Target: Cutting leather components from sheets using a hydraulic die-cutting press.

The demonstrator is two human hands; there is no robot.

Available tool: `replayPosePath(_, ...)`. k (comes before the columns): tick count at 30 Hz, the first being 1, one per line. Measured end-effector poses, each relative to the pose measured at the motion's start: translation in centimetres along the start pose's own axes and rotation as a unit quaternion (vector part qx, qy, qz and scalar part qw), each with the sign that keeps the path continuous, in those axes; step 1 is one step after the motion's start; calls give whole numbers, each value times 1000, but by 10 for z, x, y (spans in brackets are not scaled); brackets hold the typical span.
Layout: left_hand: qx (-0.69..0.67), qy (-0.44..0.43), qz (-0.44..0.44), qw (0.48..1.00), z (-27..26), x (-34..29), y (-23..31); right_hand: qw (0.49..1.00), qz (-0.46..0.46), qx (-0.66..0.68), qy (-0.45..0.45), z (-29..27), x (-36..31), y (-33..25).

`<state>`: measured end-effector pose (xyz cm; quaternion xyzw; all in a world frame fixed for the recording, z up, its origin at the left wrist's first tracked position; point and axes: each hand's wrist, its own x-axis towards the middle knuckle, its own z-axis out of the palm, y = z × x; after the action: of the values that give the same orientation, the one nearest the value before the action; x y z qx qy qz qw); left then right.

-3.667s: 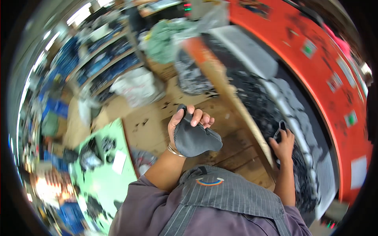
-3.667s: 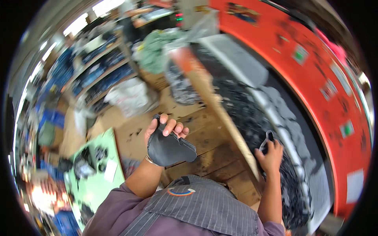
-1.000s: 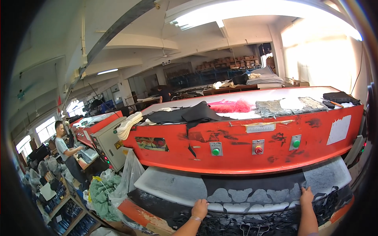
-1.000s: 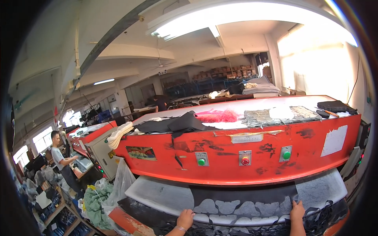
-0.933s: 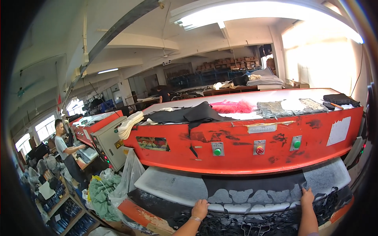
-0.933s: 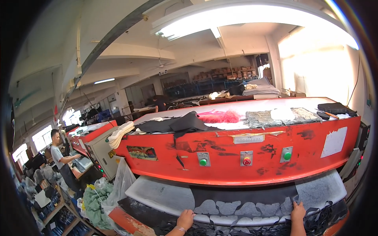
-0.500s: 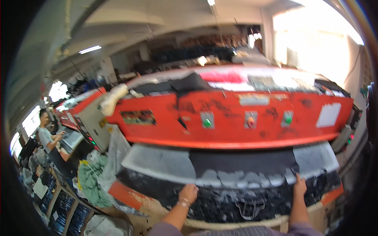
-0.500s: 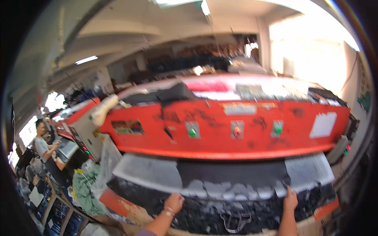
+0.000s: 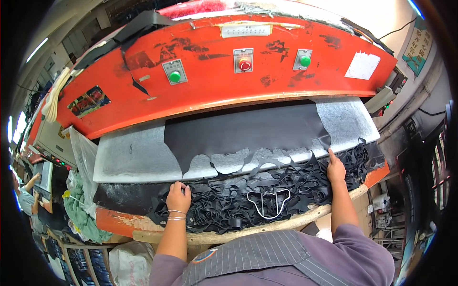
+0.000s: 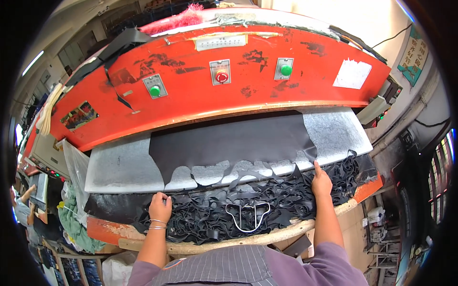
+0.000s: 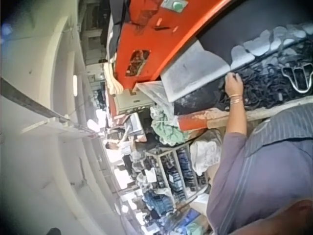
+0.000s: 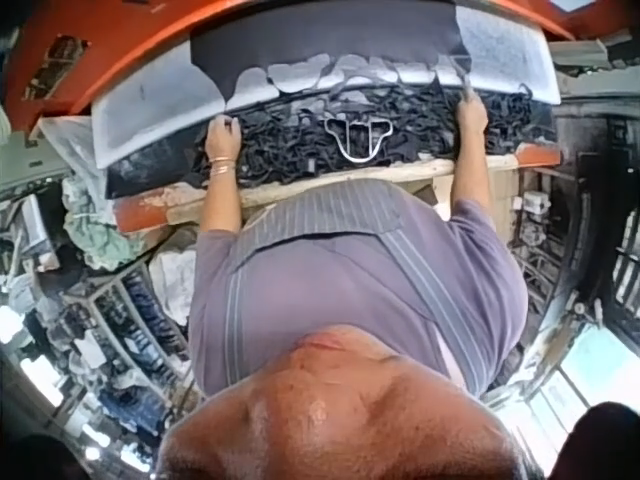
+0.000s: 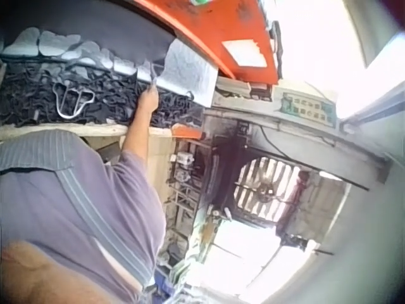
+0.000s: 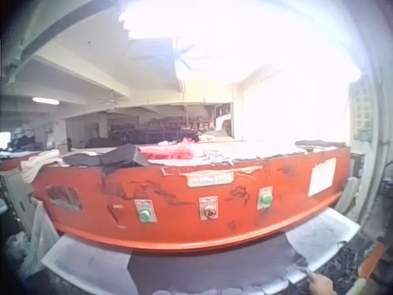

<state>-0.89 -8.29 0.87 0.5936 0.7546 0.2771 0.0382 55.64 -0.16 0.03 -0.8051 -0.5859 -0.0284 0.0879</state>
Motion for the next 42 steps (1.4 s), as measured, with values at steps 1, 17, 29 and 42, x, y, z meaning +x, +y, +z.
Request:
replayPosePath(1,-2,-12,-9,1000,-3,1,8,1000,-17,-3,10,-6,0,4)
replayPosePath(17,-47,53,88,994,-3,46,18,460,-865,53,-191,-82,-64,-242)
replayPosePath(29,-145,35,44,988,21,35,-10,833,-494,141,-203,-113,-46,-368)
replayPosePath(42,-216,16,7,976,29,33,-10,892,-89,263,-357,-29,-29,-490)
